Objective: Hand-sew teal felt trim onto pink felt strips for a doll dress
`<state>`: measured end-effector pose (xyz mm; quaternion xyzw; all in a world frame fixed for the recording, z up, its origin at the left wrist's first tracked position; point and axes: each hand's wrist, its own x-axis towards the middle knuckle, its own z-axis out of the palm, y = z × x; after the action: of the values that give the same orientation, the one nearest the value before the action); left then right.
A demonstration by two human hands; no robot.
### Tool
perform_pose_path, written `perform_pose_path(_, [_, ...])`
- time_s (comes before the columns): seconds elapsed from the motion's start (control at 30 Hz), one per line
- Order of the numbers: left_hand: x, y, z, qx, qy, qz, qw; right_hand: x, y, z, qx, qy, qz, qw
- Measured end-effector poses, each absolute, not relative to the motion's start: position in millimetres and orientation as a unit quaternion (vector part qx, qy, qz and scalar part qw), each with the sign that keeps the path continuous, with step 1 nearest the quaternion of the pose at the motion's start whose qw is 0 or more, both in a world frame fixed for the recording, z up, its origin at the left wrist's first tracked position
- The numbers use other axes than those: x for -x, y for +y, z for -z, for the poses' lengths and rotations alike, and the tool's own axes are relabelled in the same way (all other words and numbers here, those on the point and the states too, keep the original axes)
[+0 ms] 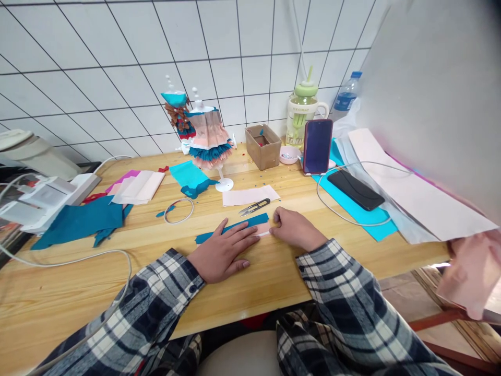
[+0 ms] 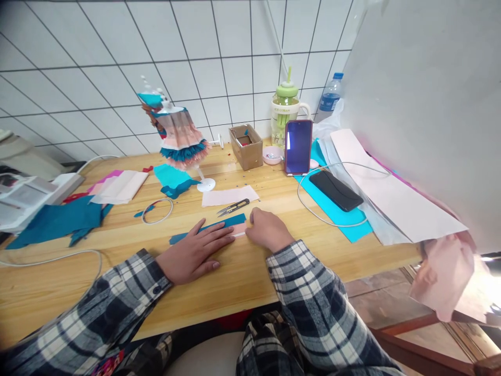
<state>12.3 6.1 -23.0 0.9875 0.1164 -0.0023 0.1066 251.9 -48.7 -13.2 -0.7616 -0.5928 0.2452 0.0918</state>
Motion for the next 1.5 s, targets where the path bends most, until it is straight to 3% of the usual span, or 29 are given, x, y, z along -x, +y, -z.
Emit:
perform_pose_path(0.23, [-11.2, 4.9, 23.2, -0.987, 0.118, -0.01, 0.106, -259.0, -47.2, 17.2, 0.736, -0.584, -0.289, 0.183])
perform_pose_path(0.47, [-10.2, 3.2, 13.7, -0.99, 0.1, -0.044, 0.093, -236.8, -17.4, -8.9, 0.694, -0.696, -0.144, 0.112])
perform_pose_path(0.63, [-5.4, 5.8, 10.8, -0.988, 0.121, -0.066, 0.068, -229.2, 4.2, -6.7, 0.597, -0.782, -0.173, 0.058])
perform_pose_path(0.87, [3.6, 14.5, 9.0, -0.977, 0.139, -0.153, 0.043, -235.3, 2.3, 11.5, 0.572, -0.793, -0.182, 0.106])
perform_pose_path(0.97, [15.4, 28.1, 3.9, -0.943, 0.271, -0.182, 0.059, -244.0, 4.5, 12.8, 0.566, -0.784, -0.205, 0.154])
perform_pose_path(1.07, [31.0, 44.7, 3.2, -0.914, 0.372, -0.133, 0.091, -253.0, 7.9, 13.2, 0.576, -0.773, -0.188, 0.189])
perform_pose_path(1.27, [43.1, 54.2, 9.7, -0.914, 0.363, -0.094, 0.157, -258.7, 8.1, 11.3, 0.609, -0.772, -0.103, 0.147])
perform_pose_path(1.5, [38.7, 51.5, 11.4, -0.885, 0.35, -0.144, 0.271, -255.9, 10.0, 16.7, 0.642, -0.72, -0.166, 0.205])
